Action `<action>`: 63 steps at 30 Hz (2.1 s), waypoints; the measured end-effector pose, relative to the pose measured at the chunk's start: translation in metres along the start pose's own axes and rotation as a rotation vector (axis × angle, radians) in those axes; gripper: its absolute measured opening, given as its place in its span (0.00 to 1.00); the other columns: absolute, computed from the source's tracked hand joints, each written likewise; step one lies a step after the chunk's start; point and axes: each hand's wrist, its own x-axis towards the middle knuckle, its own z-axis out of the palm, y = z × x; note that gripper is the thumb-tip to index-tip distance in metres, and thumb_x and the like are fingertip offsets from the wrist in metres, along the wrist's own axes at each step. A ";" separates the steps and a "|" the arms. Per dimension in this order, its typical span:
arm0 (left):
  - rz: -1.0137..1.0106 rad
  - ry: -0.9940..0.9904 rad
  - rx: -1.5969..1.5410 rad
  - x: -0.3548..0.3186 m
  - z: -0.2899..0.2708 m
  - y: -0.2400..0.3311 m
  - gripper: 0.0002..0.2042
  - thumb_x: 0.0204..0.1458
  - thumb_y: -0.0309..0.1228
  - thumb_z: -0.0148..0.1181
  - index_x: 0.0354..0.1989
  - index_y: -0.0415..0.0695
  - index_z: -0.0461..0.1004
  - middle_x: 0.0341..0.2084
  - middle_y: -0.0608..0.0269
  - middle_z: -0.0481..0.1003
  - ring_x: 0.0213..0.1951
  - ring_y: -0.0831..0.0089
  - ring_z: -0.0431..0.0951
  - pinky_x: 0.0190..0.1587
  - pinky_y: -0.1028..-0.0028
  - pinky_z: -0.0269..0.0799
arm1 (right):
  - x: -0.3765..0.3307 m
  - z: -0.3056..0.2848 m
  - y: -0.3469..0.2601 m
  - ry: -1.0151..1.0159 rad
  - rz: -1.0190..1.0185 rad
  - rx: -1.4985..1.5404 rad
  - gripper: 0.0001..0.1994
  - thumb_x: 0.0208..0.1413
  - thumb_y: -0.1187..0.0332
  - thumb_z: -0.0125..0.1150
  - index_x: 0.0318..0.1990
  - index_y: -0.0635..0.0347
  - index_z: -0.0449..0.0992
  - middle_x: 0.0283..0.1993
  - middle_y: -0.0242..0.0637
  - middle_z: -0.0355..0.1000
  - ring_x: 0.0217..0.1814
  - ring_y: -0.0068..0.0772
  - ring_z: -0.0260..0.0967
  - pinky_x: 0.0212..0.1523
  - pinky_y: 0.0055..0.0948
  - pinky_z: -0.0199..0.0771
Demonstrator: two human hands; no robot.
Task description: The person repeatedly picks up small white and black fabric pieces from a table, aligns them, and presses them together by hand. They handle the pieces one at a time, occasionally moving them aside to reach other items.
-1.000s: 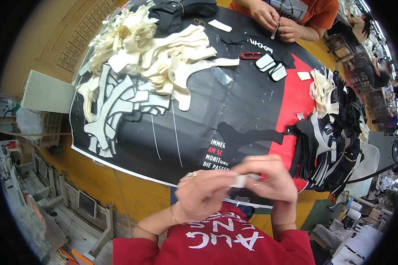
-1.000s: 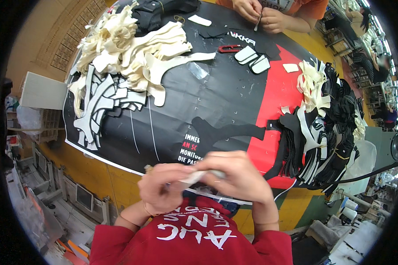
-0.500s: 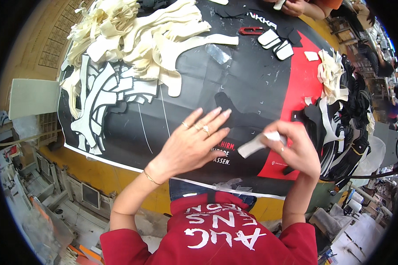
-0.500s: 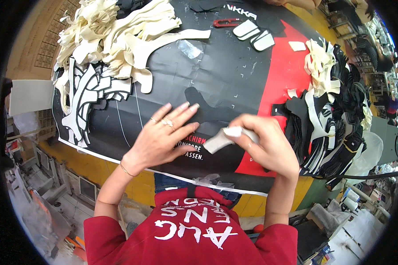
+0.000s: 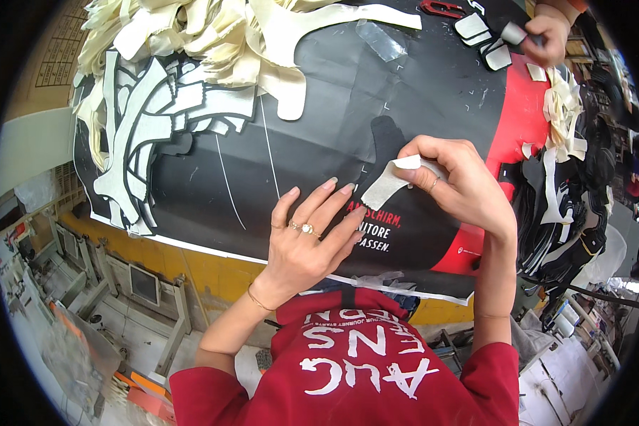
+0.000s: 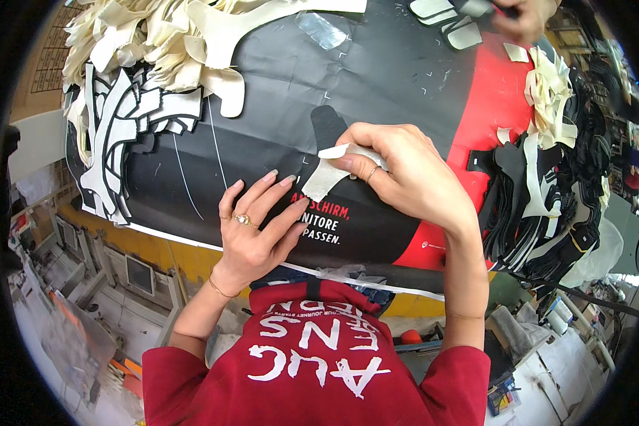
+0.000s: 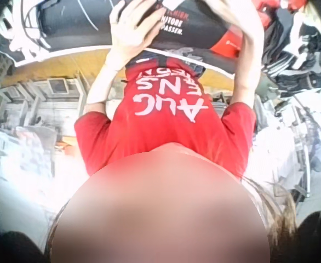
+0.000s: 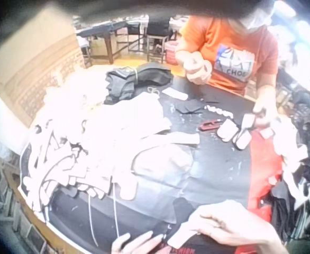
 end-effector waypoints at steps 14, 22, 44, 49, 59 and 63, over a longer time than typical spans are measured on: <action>-0.015 -0.003 0.004 0.001 0.001 0.000 0.14 0.51 0.35 0.69 0.47 0.52 0.82 0.55 0.63 0.77 0.60 0.66 0.74 0.69 0.58 0.51 | 0.000 0.007 0.003 0.065 -0.019 -0.038 0.07 0.60 0.70 0.65 0.39 0.65 0.79 0.30 0.39 0.78 0.30 0.30 0.74 0.34 0.29 0.72; -0.015 -0.014 0.032 0.003 0.000 0.003 0.18 0.51 0.36 0.69 0.51 0.52 0.81 0.56 0.64 0.76 0.60 0.67 0.73 0.68 0.57 0.52 | -0.001 0.008 0.003 0.076 -0.036 -0.060 0.06 0.60 0.71 0.64 0.39 0.65 0.79 0.31 0.40 0.78 0.31 0.33 0.76 0.35 0.30 0.73; -0.002 -0.076 0.089 0.007 -0.003 0.005 0.19 0.52 0.34 0.66 0.54 0.51 0.80 0.58 0.61 0.74 0.63 0.63 0.70 0.69 0.58 0.50 | -0.005 0.021 0.002 0.365 0.007 -0.008 0.09 0.59 0.70 0.66 0.34 0.68 0.76 0.30 0.45 0.76 0.30 0.44 0.75 0.33 0.36 0.73; -0.001 -0.079 0.090 0.007 -0.004 0.005 0.18 0.52 0.34 0.66 0.53 0.51 0.80 0.59 0.61 0.74 0.63 0.63 0.70 0.69 0.59 0.50 | -0.005 0.021 0.003 0.359 0.003 -0.018 0.08 0.58 0.70 0.66 0.34 0.67 0.76 0.30 0.44 0.76 0.32 0.46 0.76 0.34 0.37 0.73; -0.003 -0.103 0.088 0.008 -0.006 0.005 0.19 0.52 0.34 0.67 0.54 0.50 0.80 0.59 0.59 0.74 0.64 0.62 0.69 0.69 0.57 0.50 | -0.003 0.023 0.004 0.365 -0.016 -0.083 0.08 0.57 0.70 0.66 0.36 0.66 0.74 0.28 0.45 0.76 0.31 0.50 0.75 0.33 0.39 0.71; -0.043 -0.120 0.047 0.017 -0.014 0.011 0.20 0.51 0.36 0.68 0.54 0.49 0.80 0.60 0.60 0.74 0.63 0.63 0.70 0.68 0.57 0.50 | -0.004 0.024 0.002 0.391 0.030 -0.059 0.15 0.55 0.72 0.70 0.44 0.65 0.70 0.24 0.42 0.73 0.27 0.39 0.73 0.32 0.34 0.71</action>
